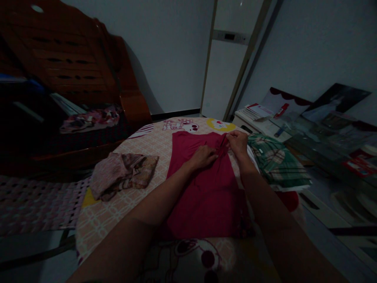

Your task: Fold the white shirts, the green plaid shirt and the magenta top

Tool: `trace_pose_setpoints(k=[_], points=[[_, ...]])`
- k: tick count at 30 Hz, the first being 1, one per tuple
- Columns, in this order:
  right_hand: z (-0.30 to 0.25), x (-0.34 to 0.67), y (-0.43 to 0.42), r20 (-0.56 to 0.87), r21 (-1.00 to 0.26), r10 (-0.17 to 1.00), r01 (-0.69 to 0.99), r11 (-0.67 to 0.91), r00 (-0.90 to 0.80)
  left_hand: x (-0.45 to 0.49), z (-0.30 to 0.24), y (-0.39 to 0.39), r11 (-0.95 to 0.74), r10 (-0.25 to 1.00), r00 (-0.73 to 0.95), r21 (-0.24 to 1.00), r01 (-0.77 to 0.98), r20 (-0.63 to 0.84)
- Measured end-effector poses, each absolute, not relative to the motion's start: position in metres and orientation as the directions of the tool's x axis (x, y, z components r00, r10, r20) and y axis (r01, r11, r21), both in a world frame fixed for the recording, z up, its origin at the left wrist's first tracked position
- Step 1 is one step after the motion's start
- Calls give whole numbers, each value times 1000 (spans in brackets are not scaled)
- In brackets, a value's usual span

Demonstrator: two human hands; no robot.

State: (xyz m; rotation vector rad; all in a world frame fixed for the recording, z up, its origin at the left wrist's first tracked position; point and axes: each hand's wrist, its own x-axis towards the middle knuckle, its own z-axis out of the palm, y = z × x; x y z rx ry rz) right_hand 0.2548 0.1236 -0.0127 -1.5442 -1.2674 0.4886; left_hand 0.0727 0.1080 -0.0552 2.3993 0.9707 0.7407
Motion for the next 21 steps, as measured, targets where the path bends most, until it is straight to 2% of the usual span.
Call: trace_pose_setpoints(k=[4, 7, 9, 12, 14, 17, 19, 21], points=[[-17, 250, 123, 252, -889, 896, 452, 65, 367, 58, -43, 110, -671, 741, 614, 327, 665, 272], [-24, 241, 123, 224, -898, 914, 435, 60, 337, 52, -39, 111, -651, 758, 637, 236, 722, 141], [-30, 236, 124, 196, -909, 947, 411, 77, 255, 50, -36, 110, -655, 750, 657, 205, 727, 69], [-37, 240, 128, 172, -927, 965, 363, 92, 196, 44, -30, 110, -635, 753, 657, 236, 736, -21], [-42, 252, 132, 199, -933, 936, 349, 90, 291, 41, -27, 111, -584, 787, 616, 271, 765, -44], [-53, 277, 141, 226, -931, 854, 361, 48, 469, 39, -28, 117, -503, 855, 517, 288, 815, 33], [-63, 292, 145, 216, -922, 828, 388, -2, 517, 40, -34, 124, -457, 888, 443, 323, 829, 119], [-74, 301, 150, 196, -907, 832, 418, -47, 519, 41, -44, 132, -418, 908, 357, 415, 809, 218]])
